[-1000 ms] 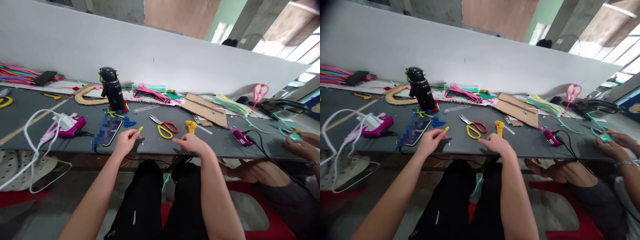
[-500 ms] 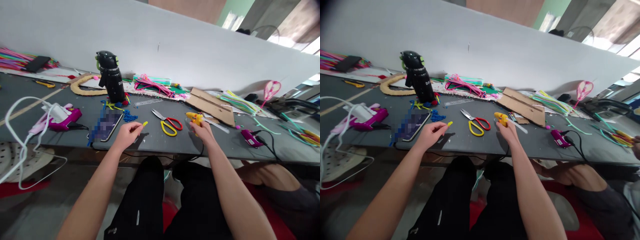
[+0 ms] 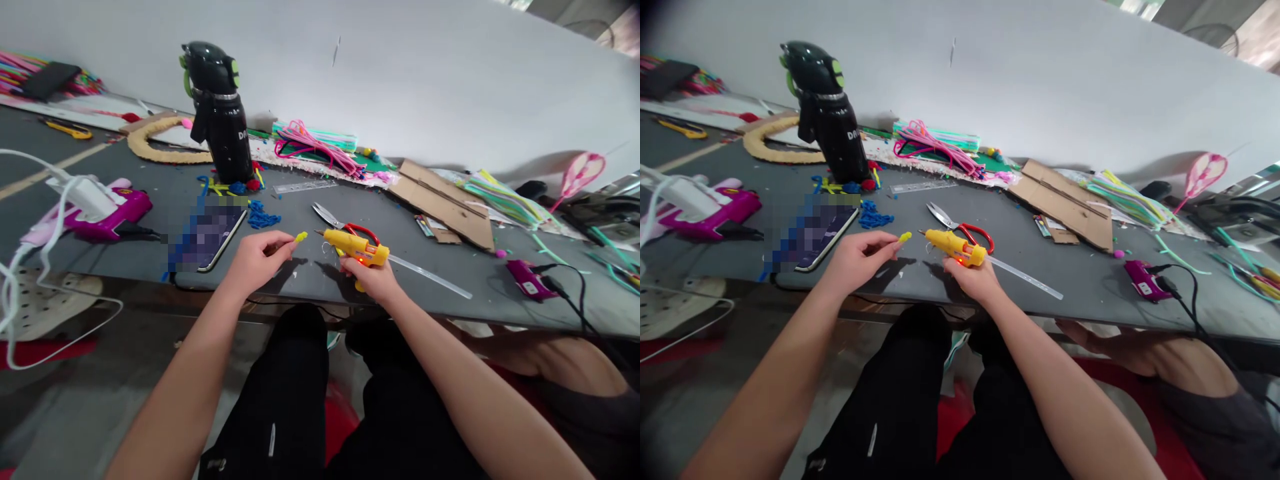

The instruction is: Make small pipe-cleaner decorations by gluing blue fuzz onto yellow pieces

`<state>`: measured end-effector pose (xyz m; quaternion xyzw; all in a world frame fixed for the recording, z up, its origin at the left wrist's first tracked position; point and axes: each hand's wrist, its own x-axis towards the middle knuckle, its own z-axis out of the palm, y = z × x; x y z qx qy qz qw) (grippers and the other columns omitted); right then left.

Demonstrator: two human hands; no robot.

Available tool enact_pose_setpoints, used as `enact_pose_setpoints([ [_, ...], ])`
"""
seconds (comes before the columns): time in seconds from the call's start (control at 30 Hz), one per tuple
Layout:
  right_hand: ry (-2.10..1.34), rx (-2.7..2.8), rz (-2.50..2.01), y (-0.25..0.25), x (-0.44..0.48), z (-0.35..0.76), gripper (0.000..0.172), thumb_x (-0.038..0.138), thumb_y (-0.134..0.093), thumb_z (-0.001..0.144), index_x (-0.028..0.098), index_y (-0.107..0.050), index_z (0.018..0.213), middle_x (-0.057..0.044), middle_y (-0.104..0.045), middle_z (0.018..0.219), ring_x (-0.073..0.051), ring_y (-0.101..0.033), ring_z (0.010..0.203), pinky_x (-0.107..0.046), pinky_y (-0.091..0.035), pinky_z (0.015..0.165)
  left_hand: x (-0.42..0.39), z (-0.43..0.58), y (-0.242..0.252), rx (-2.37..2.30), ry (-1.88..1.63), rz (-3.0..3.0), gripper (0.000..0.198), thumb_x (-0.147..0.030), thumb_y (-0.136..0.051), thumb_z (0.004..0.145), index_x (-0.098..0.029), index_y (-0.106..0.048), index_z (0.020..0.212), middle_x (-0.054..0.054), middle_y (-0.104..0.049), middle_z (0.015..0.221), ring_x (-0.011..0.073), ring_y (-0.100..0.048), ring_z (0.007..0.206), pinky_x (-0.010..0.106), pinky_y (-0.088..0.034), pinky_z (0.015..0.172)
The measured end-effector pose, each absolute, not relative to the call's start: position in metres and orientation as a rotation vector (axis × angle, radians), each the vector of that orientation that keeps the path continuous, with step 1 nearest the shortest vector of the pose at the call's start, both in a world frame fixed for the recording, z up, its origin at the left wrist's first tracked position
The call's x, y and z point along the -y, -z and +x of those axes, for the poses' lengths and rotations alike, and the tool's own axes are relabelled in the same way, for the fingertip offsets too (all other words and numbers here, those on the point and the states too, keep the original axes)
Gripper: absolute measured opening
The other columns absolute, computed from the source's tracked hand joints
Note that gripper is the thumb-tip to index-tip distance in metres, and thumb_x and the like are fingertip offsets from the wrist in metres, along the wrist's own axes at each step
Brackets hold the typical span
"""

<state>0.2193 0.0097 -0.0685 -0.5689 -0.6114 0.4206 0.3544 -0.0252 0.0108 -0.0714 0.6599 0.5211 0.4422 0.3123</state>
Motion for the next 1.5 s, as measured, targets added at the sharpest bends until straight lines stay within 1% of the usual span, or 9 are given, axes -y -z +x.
enact_pose_setpoints([
  [0.1,-1.033,1.654,-1.485,0.0667,-0.0063,0.2188,0.014,0.032,-0.061,0.076,0.019,-0.064,0.071,-0.001,-0.066,0.072,-0.016,-0.059,0.067,-0.028,-0.048,0.062,-0.0101,-0.0239,0.0707,-1.379,-1.181,1.776,0.024,-0.04,-0.065,0.087,-0.018,-0.076,0.085,0.002,-0.072,0.074,0.0144,-0.06,0.064,0.024,-0.043,0.06],
  [0.27,-0.982,1.704,-1.472,0.0655,-0.0028,0.2149,0.013,0.029,-0.061,0.076,0.019,-0.064,0.067,-0.001,-0.066,0.071,-0.018,-0.06,0.07,-0.029,-0.047,0.062,-0.0085,-0.0232,0.071,-1.392,-1.209,1.791,0.022,-0.038,-0.066,0.086,-0.018,-0.076,0.085,0.001,-0.073,0.072,0.0134,-0.06,0.062,0.023,-0.043,0.059],
  [0.43,-0.977,1.716,-1.458,0.066,-0.0035,0.2126,0.012,0.026,-0.059,0.075,0.019,-0.06,0.065,-0.001,-0.063,0.068,-0.016,-0.057,0.066,-0.028,-0.045,0.06,-0.0087,-0.0237,0.071,-1.392,-1.181,1.813,0.024,-0.039,-0.066,0.087,-0.018,-0.077,0.084,0.002,-0.073,0.072,0.0137,-0.061,0.061,0.023,-0.043,0.058],
  [0.63,-0.981,1.753,-1.445,0.0658,-0.0048,0.2127,0.015,0.03,-0.059,0.074,0.02,-0.056,0.064,0.002,-0.056,0.062,-0.014,-0.052,0.06,-0.026,-0.04,0.054,-0.008,-0.0246,0.0686,-1.365,-1.169,1.814,0.025,-0.04,-0.065,0.087,-0.018,-0.077,0.085,0.002,-0.073,0.072,0.0136,-0.061,0.062,0.023,-0.044,0.058],
  [0.83,-0.969,1.775,-1.445,0.0654,-0.0048,0.2118,0.015,0.03,-0.058,0.075,0.02,-0.054,0.063,0.003,-0.054,0.06,-0.013,-0.051,0.059,-0.026,-0.04,0.054,-0.0068,-0.0248,0.0679,-1.369,-1.173,1.817,0.023,-0.037,-0.065,0.088,-0.018,-0.077,0.084,0.001,-0.071,0.071,0.0127,-0.059,0.061,0.023,-0.043,0.058],
  [1.17,-0.967,1.782,-1.474,0.0658,-0.0059,0.2125,0.015,0.03,-0.058,0.076,0.02,-0.055,0.065,0.003,-0.054,0.061,-0.014,-0.052,0.059,-0.026,-0.041,0.054,-0.0073,-0.0259,0.0691,-1.35,-1.159,1.816,0.026,-0.041,-0.062,0.09,-0.018,-0.075,0.088,0.001,-0.068,0.068,0.013,-0.057,0.061,0.024,-0.041,0.057],
  [1.5,-0.964,1.792,-1.457,0.0656,-0.0066,0.2117,0.014,0.028,-0.058,0.075,0.021,-0.056,0.064,0.002,-0.054,0.06,-0.014,-0.052,0.058,-0.026,-0.041,0.053,-0.0088,-0.0278,0.0666,-1.336,-1.113,1.838,0.028,-0.039,-0.056,0.094,-0.017,-0.07,0.084,-0.001,-0.061,0.065,0.0118,-0.052,0.06,0.023,-0.037,0.056],
])
